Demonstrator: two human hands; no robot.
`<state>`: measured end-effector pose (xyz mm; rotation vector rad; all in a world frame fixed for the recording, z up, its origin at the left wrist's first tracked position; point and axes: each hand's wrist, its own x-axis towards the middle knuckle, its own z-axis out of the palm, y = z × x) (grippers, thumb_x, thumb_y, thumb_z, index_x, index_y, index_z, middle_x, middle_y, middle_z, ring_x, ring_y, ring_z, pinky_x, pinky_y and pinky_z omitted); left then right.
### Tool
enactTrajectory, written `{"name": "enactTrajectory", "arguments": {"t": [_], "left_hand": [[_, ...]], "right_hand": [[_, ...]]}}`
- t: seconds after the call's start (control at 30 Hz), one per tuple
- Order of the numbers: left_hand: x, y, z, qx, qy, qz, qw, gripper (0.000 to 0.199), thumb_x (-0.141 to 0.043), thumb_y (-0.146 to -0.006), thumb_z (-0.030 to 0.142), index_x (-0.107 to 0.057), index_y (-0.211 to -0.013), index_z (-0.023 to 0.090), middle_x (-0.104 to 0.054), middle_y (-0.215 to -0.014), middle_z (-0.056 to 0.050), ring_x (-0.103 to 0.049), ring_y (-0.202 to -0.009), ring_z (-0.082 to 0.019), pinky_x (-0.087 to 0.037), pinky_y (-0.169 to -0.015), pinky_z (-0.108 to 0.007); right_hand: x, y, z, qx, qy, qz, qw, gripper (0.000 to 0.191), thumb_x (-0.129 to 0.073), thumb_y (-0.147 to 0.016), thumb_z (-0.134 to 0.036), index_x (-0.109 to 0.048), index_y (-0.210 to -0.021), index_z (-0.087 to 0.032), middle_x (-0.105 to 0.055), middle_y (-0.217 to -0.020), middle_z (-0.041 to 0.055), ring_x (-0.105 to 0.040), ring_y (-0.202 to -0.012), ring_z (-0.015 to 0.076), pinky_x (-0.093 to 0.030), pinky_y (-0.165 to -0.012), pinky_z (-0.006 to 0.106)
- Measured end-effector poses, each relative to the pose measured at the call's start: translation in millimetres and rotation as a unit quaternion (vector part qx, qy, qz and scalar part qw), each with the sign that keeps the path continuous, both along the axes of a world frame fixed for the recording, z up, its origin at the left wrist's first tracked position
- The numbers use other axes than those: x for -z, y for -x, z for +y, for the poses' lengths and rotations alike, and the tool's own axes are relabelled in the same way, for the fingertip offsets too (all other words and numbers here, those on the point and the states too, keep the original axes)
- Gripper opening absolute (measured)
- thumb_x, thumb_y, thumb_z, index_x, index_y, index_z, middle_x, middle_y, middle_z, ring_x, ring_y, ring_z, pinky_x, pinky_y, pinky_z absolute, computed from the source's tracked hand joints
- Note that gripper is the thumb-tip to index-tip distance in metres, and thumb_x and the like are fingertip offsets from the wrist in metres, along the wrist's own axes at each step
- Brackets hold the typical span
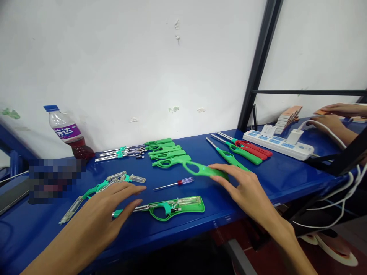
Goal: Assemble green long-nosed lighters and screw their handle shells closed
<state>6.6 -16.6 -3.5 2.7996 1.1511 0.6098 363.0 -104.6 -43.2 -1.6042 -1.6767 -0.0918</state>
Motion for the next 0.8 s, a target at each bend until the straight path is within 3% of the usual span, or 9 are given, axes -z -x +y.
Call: {"name": "enactTrajectory", "arguments": {"t": [0.13, 0.23, 0.47, 0.8], "left_hand": [[1.1, 4, 2, -0.004, -0.046, -0.023, 0.999, 0.037, -0.051, -0.107, 0.033, -0.066, -0.141, 0.033, -0.075, -0.133, -0.005, -0.071, -0.125, -0.034, -0.063, -0.094, -0.051], [1.4, 4, 2, 0.009, -0.027, -0.015, 0.999, 0.036, -0.051, -0.107, 0.034, -0.066, -0.14, 0.035, -0.073, -0.136, -0.004, -0.069, -0.128, -0.031, -0.06, -0.102, -0.05], [3.2, -1, -3, 0.039, 0.079, 0.018, 0.996, 0.035, -0.049, -0.108, 0.03, -0.072, -0.135, 0.031, -0.072, -0.131, -0.006, -0.067, -0.123, -0.029, -0.056, -0.107, -0.052], [0.3, -10, 2, 0.048, 0.157, 0.101, 0.981, 0.033, -0.049, -0.107, 0.021, -0.075, -0.127, 0.026, -0.073, -0.12, -0.007, -0.07, -0.106, -0.028, -0.055, -0.101, -0.05]], "right_hand": [[-10.9, 25, -13, -0.127, 0.06, -0.023, 0.99, 0.028, -0.065, -0.105, -0.048, -0.071, -0.132, -0.041, -0.079, -0.126, -0.0053, -0.072, -0.119, 0.0233, -0.057, -0.102, 0.036], [-11.8, 43, -12, -0.168, 0.07, -0.054, 0.982, 0.029, -0.061, -0.108, -0.045, -0.069, -0.136, -0.04, -0.078, -0.13, -0.0049, -0.069, -0.123, 0.0233, -0.052, -0.11, 0.041], [-5.8, 55, -5, -0.189, 0.082, -0.074, 0.976, 0.028, -0.059, -0.109, -0.044, -0.069, -0.134, -0.036, -0.078, -0.132, -0.0058, -0.067, -0.126, 0.0219, -0.05, -0.113, 0.041], [-7.1, 62, -3, -0.213, 0.096, -0.061, 0.971, 0.028, -0.06, -0.109, -0.042, -0.073, -0.131, -0.03, -0.08, -0.13, -0.0004, -0.071, -0.122, 0.0235, -0.049, -0.114, 0.044]]}}
